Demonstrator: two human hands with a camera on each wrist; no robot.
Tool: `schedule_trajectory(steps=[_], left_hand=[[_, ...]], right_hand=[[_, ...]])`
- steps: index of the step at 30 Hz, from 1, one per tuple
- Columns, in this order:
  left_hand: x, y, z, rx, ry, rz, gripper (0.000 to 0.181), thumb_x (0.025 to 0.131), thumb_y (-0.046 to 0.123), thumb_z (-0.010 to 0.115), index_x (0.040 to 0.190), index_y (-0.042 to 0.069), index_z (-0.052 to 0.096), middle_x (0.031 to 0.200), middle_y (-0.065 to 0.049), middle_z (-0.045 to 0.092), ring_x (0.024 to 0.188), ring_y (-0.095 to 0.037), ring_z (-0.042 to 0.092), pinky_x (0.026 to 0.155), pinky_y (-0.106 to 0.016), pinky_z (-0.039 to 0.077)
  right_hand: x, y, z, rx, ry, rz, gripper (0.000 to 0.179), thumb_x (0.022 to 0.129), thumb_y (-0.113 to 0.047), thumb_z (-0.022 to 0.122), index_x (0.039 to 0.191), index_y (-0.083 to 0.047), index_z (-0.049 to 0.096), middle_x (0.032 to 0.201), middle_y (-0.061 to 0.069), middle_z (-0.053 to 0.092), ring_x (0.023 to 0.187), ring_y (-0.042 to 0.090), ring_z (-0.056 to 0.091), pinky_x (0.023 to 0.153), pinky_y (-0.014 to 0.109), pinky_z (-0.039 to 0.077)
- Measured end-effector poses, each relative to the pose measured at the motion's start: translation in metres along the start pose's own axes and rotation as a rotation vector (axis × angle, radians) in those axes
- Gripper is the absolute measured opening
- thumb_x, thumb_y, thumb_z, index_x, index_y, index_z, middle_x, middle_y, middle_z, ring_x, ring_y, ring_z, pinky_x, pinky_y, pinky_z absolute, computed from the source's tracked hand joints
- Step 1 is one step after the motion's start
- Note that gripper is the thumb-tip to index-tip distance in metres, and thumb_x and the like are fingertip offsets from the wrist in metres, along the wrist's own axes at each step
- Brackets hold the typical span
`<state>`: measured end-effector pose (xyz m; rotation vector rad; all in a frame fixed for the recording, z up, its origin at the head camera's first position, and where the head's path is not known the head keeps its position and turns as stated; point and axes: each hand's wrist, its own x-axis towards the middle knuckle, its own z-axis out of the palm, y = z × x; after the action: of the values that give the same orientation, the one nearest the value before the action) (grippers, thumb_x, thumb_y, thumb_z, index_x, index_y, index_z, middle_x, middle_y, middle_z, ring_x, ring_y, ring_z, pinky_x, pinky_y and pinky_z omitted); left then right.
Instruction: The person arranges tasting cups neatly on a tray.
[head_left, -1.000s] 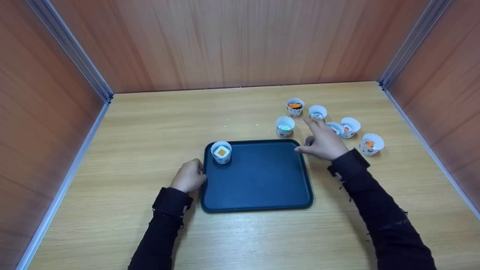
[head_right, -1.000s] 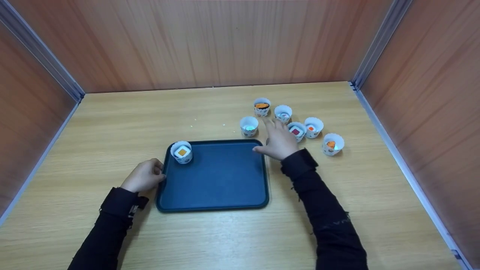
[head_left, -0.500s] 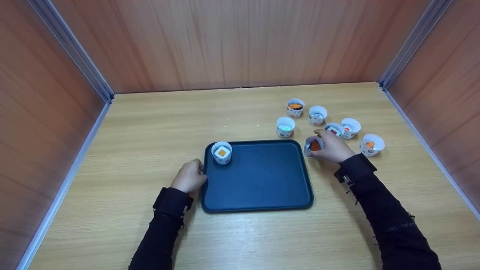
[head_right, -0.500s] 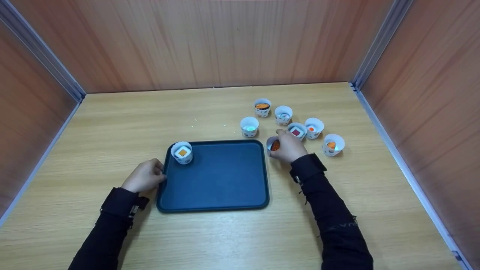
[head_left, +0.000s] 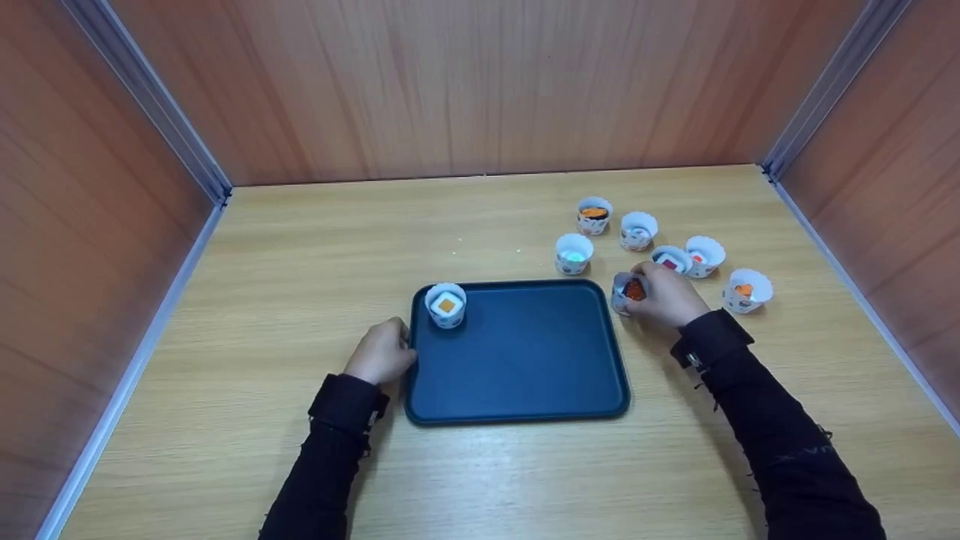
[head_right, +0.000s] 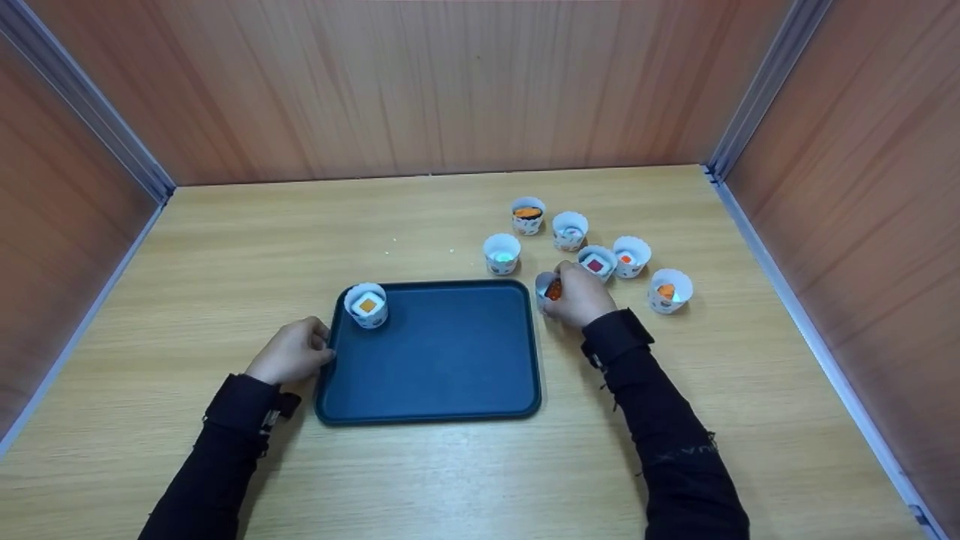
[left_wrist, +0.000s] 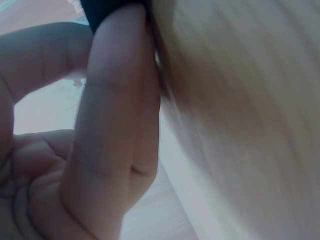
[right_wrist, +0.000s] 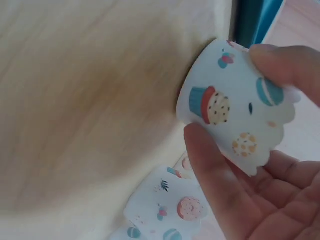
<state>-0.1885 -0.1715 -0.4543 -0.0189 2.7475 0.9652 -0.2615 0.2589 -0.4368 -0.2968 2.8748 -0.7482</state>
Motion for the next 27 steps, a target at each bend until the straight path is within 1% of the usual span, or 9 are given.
schedule_trajectory(steps=[5,9,12,16,18,21,24,27], left_hand=[[0.0,-0.001,0.001,-0.003,-0.001,-0.004,0.015,0.084,0.001,0.058,0.098,-0.003,0.056,0.073,-0.004,0.049,0.063,-0.018,0.049,0.055,-0.026,0.037],[0.001,-0.001,0.001,-0.003,-0.009,-0.013,0.015,0.085,0.001,0.057,0.099,-0.003,0.056,0.073,-0.004,0.049,0.062,-0.018,0.049,0.054,-0.026,0.037],[0.0,-0.001,0.0,-0.006,-0.012,-0.017,0.015,0.085,0.002,0.056,0.099,-0.003,0.055,0.073,-0.004,0.048,0.062,-0.018,0.048,0.054,-0.026,0.037],[-0.001,-0.001,-0.001,-0.01,-0.005,-0.016,0.015,0.085,0.002,0.057,0.099,-0.003,0.055,0.074,-0.004,0.049,0.062,-0.018,0.049,0.055,-0.027,0.037],[-0.001,-0.001,-0.001,-0.015,-0.003,-0.014,0.015,0.085,0.001,0.057,0.099,-0.003,0.055,0.074,-0.004,0.049,0.063,-0.018,0.048,0.055,-0.026,0.037],[-0.001,0.0,0.0,-0.024,-0.009,-0.016,0.015,0.084,0.001,0.057,0.099,-0.003,0.055,0.074,-0.004,0.049,0.062,-0.018,0.049,0.055,-0.026,0.038],[-0.001,0.001,0.001,-0.03,-0.013,-0.014,0.016,0.084,0.001,0.057,0.1,-0.003,0.055,0.074,-0.004,0.05,0.062,-0.018,0.049,0.055,-0.026,0.038],[-0.001,0.002,0.001,-0.029,-0.007,-0.008,0.017,0.084,0.002,0.058,0.1,-0.003,0.056,0.074,-0.005,0.051,0.062,-0.018,0.049,0.055,-0.026,0.038]], right_hand=[[-0.001,-0.011,-0.008,-0.007,0.035,-0.015,0.058,0.084,-0.02,0.072,0.128,0.01,0.051,0.117,0.028,0.06,0.104,0.038,0.059,0.09,0.05,0.046],[0.002,-0.026,-0.013,-0.007,0.059,-0.039,0.058,0.084,-0.022,0.074,0.129,0.007,0.052,0.118,0.026,0.061,0.103,0.037,0.06,0.088,0.048,0.047],[0.004,-0.04,-0.013,-0.002,0.074,-0.054,0.058,0.084,-0.024,0.074,0.13,0.005,0.053,0.117,0.024,0.062,0.1,0.034,0.06,0.086,0.046,0.048],[0.01,-0.059,-0.008,0.004,0.085,-0.089,0.059,0.084,-0.026,0.074,0.13,0.005,0.054,0.118,0.022,0.063,0.098,0.032,0.06,0.084,0.045,0.048],[0.014,-0.068,-0.004,-0.004,0.084,-0.116,0.06,0.084,-0.026,0.074,0.131,0.005,0.054,0.119,0.022,0.063,0.1,0.033,0.061,0.085,0.045,0.049],[0.019,-0.082,0.002,-0.015,0.061,-0.148,0.062,0.084,-0.028,0.074,0.132,0.005,0.053,0.121,0.023,0.063,0.102,0.034,0.061,0.086,0.046,0.05],[0.023,-0.096,0.009,0.001,0.027,-0.163,0.062,0.084,-0.028,0.074,0.132,0.005,0.053,0.122,0.022,0.062,0.106,0.034,0.061,0.09,0.047,0.05],[0.028,-0.108,0.018,0.01,0.008,-0.173,0.059,0.084,-0.028,0.074,0.131,0.003,0.054,0.12,0.02,0.063,0.104,0.033,0.061,0.089,0.046,0.05]])
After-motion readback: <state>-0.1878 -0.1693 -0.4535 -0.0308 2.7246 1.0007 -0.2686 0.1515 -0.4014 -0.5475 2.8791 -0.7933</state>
